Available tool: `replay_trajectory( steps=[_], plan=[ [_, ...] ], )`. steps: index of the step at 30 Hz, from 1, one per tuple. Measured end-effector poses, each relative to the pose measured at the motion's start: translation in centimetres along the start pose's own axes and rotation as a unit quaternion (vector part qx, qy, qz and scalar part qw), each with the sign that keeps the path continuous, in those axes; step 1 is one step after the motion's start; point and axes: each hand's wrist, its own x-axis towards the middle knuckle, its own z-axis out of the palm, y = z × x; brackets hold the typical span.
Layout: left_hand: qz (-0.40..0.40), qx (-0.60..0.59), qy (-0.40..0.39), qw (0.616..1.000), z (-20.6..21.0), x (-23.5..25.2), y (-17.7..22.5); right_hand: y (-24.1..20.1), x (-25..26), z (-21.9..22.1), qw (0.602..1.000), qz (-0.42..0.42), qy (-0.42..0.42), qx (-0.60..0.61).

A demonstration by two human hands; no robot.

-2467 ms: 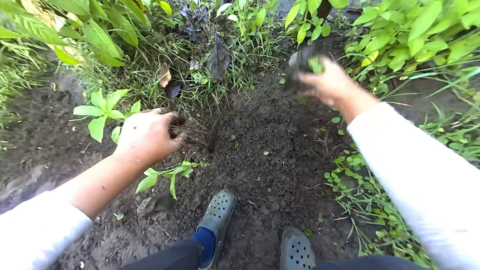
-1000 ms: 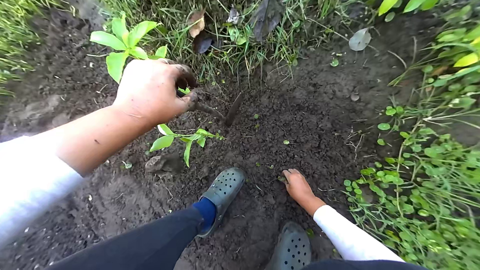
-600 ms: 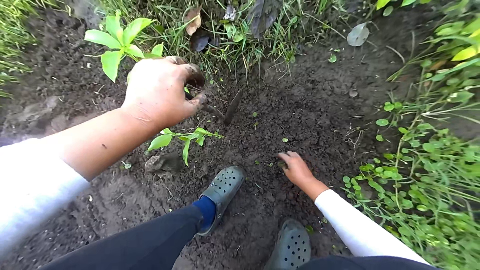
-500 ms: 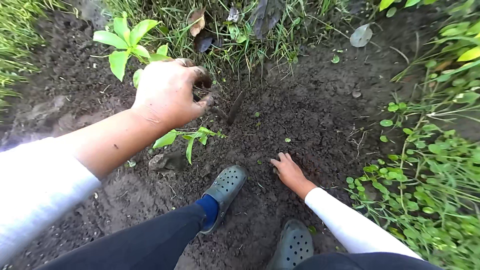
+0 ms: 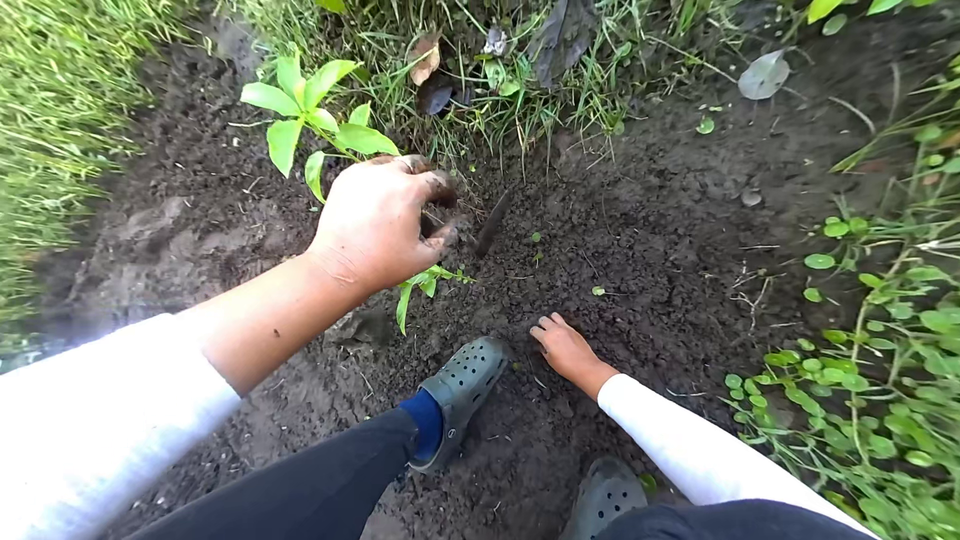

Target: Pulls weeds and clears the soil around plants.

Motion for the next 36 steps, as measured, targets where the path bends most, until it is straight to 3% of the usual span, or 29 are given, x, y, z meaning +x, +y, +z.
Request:
replay_trajectory(
  steps=[3, 8, 11, 15, 17, 22, 29, 33, 36],
  plan=[
    [-0.004, -0.002, 0.009, 1.000, 0.1, -0.2, -0.9, -1.1, -0.5, -0.5, 0.999, -0.003, 0.004, 0.047],
    [-0.031, -0.006, 0.015, 0.999, 0.2, -0.3, -2.2, -4.0, -0.8, 1.8, 0.995, -0.037, -0.074, 0.057],
    [-0.029, -0.011, 0.031, 0.999, 0.4, -0.7, -2.6, -3.4, 0.5, 0.7, 0.995, -0.035, -0.008, 0.093],
    [-0.048, -0.004, 0.042, 0.998, 0.7, -1.2, -3.7, 0.2, 4.5, -4.4, 0.980, 0.068, 0.131, 0.134],
    [-0.064, 0.001, 0.047, 0.997, 1.0, -1.5, -4.5, 2.9, 7.3, -7.0, 0.974, 0.117, 0.161, 0.107],
    [-0.070, 0.000, 0.063, 0.996, 1.4, -2.1, -4.8, 6.4, 13.3, -8.9, 0.984, 0.144, 0.100, -0.017],
    [-0.069, -0.017, 0.085, 0.994, 1.6, -1.6, -4.6, 5.7, 14.1, -8.9, 0.984, 0.146, 0.039, -0.093],
    [-0.075, -0.007, 0.087, 0.993, 1.7, -1.7, -5.3, 6.0, 13.3, -9.6, 0.990, 0.136, 0.038, -0.014],
    [-0.078, -0.004, 0.094, 0.992, 1.8, -1.9, -5.5, 5.4, 11.7, -9.2, 0.984, 0.113, 0.115, 0.074]
  ],
)
